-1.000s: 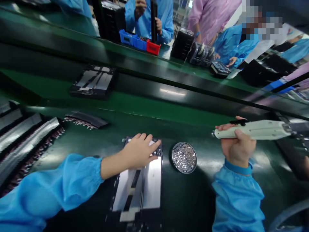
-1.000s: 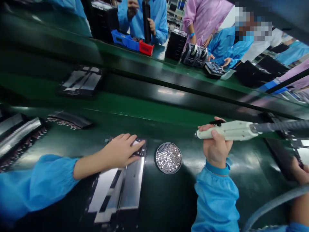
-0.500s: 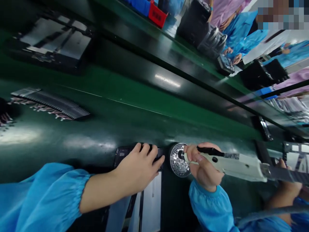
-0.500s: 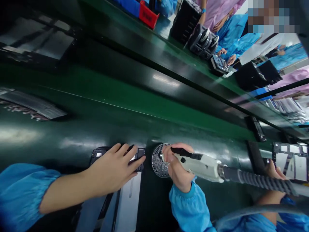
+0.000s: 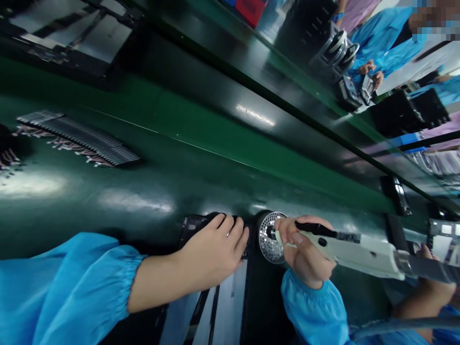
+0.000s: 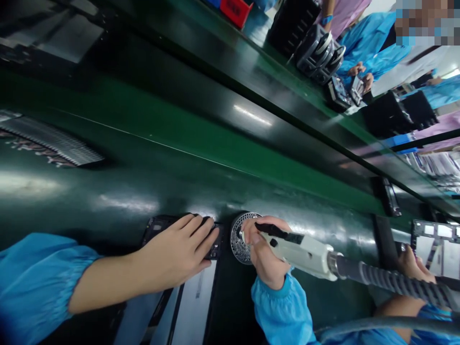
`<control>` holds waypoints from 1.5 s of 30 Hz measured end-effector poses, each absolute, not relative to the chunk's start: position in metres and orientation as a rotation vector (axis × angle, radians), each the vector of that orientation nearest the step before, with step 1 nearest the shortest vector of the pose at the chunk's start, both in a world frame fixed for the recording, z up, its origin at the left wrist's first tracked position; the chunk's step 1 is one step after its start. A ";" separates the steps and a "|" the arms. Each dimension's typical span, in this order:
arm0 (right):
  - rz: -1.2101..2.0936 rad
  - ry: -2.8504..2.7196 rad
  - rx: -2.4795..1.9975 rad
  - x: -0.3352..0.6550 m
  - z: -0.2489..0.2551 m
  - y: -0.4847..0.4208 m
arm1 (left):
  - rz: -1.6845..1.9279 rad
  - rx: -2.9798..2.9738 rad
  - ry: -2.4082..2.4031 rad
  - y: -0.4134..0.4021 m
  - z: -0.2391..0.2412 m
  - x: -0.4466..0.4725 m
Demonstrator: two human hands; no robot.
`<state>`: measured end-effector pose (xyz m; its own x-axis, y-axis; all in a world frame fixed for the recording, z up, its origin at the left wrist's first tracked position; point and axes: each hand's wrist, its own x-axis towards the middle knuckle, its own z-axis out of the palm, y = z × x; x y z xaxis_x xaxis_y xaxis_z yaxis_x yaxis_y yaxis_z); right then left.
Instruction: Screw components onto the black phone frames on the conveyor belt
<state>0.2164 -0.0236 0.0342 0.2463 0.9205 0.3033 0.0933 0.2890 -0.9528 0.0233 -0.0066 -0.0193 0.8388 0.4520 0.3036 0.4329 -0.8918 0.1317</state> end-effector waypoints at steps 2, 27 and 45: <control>0.774 -1.188 -1.117 0.217 0.032 -0.024 | 0.519 2.960 0.703 -0.006 -0.019 0.023; 0.787 -1.172 -1.046 0.217 0.030 -0.023 | 0.529 2.981 0.677 -0.006 -0.016 0.022; 0.837 -1.236 -1.020 0.212 0.067 -0.034 | 0.502 2.927 0.737 -0.007 -0.022 0.020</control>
<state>0.2117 -0.0344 0.0670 0.1581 0.9263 0.3421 0.0261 0.3425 -0.9392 0.0200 -0.0067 -0.0220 0.8303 0.4736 0.2936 0.4468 -0.8807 0.1570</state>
